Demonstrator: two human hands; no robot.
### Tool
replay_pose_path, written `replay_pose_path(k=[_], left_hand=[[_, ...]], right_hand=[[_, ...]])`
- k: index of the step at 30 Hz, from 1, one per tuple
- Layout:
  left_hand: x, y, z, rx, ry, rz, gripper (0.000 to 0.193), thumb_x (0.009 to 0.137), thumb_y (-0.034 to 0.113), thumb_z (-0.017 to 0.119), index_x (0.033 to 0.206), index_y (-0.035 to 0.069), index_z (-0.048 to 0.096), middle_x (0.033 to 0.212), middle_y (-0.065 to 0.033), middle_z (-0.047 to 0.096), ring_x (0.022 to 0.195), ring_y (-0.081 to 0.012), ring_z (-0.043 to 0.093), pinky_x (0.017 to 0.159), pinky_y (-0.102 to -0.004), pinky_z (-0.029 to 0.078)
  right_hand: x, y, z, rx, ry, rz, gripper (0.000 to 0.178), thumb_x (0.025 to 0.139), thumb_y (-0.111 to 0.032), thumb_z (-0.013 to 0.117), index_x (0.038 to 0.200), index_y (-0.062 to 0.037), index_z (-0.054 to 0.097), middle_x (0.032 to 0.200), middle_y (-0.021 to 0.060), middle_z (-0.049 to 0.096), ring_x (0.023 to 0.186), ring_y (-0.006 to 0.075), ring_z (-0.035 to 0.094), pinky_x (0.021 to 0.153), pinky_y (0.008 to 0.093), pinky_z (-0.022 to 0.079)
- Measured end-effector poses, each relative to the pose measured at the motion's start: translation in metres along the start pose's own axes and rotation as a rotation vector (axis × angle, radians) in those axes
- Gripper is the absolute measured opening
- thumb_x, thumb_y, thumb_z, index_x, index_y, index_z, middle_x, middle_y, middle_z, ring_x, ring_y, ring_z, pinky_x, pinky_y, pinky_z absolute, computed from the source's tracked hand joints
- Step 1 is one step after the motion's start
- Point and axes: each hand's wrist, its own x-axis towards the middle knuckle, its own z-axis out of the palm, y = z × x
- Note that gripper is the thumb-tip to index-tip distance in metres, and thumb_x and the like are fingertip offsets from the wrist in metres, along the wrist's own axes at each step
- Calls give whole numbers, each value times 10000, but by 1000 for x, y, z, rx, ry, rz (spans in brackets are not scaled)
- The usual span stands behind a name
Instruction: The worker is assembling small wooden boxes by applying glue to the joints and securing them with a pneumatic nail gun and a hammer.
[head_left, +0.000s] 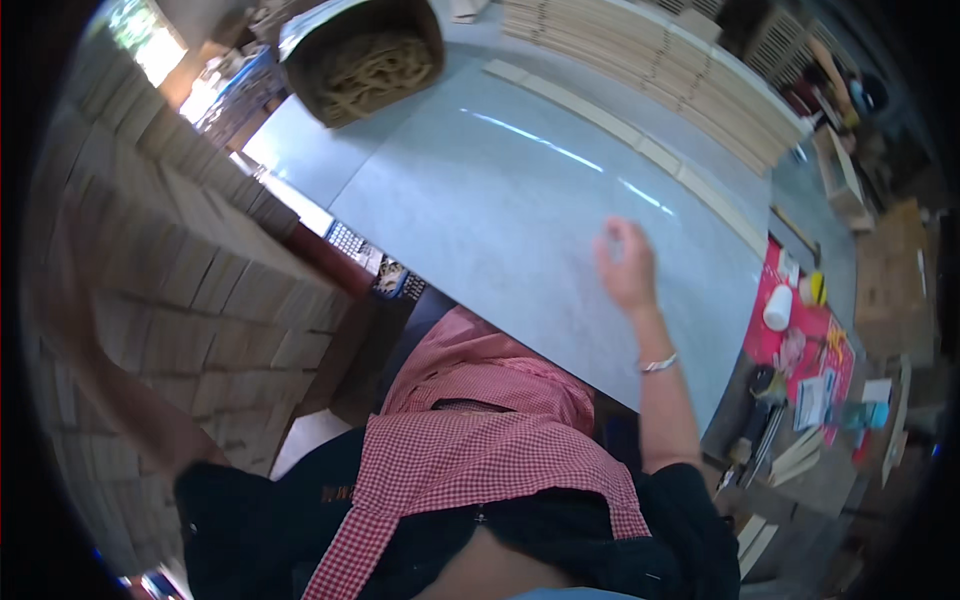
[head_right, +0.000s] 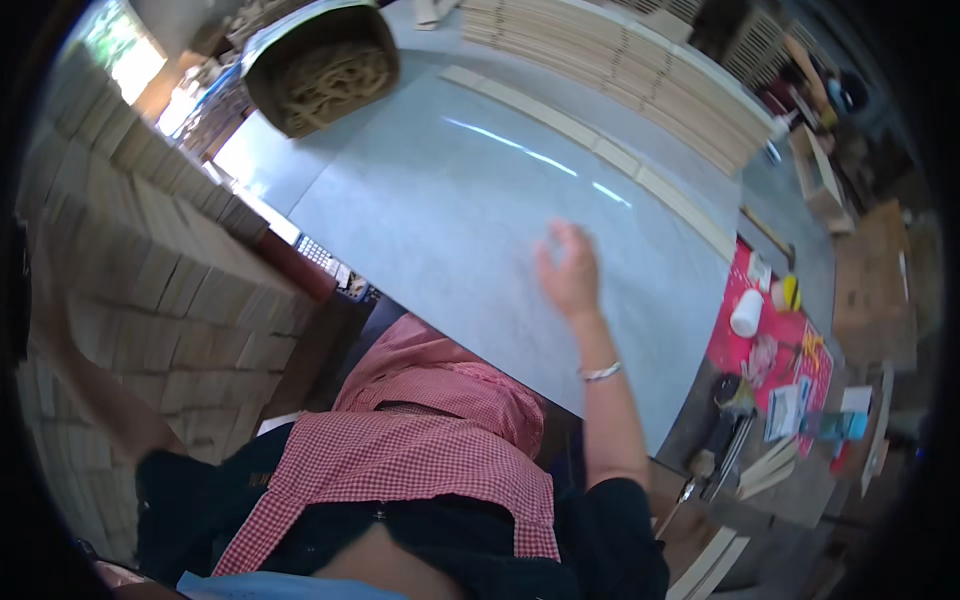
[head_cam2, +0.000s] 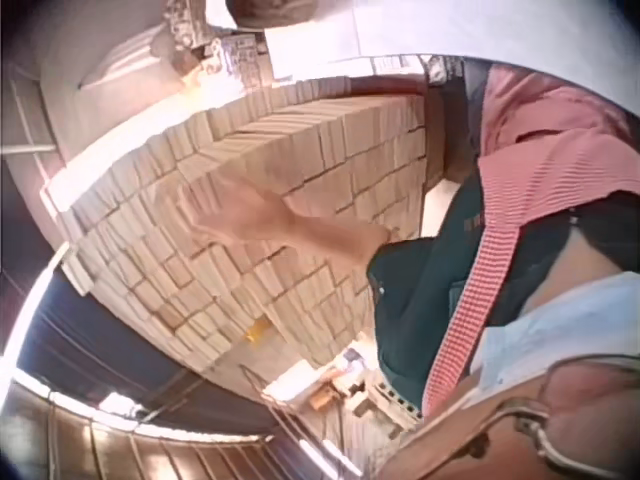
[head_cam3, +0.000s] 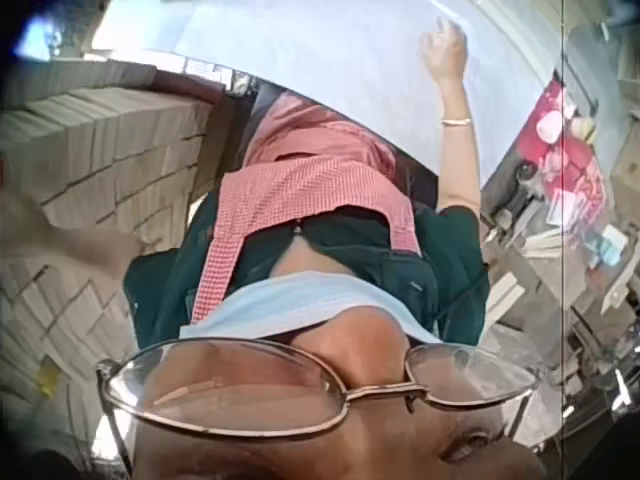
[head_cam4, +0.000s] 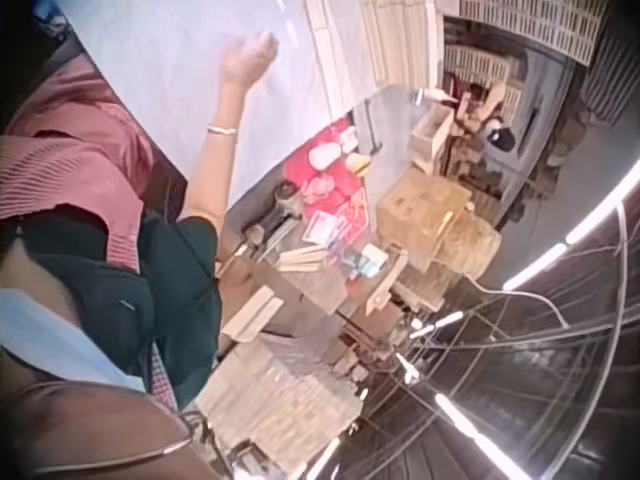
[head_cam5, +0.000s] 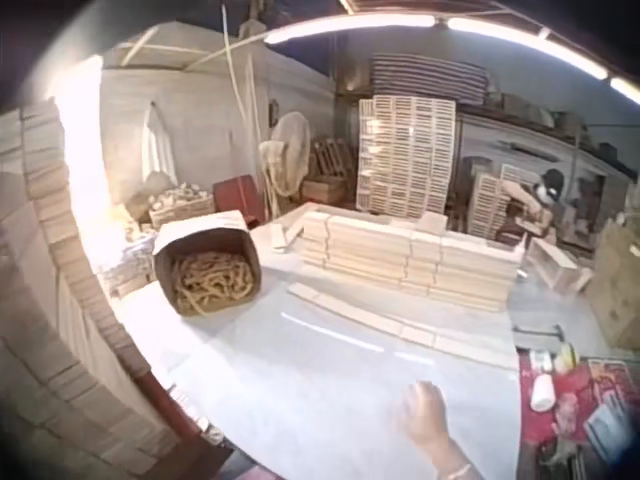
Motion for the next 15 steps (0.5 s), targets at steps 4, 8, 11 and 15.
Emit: replay_pose_path(k=[4,8,11,15], left_hand=[[78,191,70,-450,242,-289,544,853,48,768,1363,109,589,1447,-106,579,1360,-276,537,1136,-413,453],[116,290,137,-1071,-38,-187,606,797,81,793,1364,86,581,1474,-147,523,1327,-340,536,1111,-447,439],[132,345,176,-1090,-207,-23,671,842,152,774,1452,110,498,1558,-126,408,1365,-337,477,1094,-449,442],[184,387,223,-1034,-244,31,740,846,144,741,1509,110,412,1569,-122,393,1368,-328,470,1103,-435,417]], right_hand=[[30,164,-84,-645,21,319,493,862,-101,650,1333,-12,532,1225,199,636,1106,386,619,965,451,511],[56,248,-132,-910,-140,319,516,846,-87,645,1345,-30,526,1291,210,591,1172,397,596,988,480,510],[90,227,-141,-929,-424,491,419,855,-81,630,1270,-55,572,1273,189,581,1147,390,595,992,497,506],[71,201,-181,-944,-482,268,146,915,-43,553,1036,-47,636,1062,162,609,956,386,605,851,471,519]])
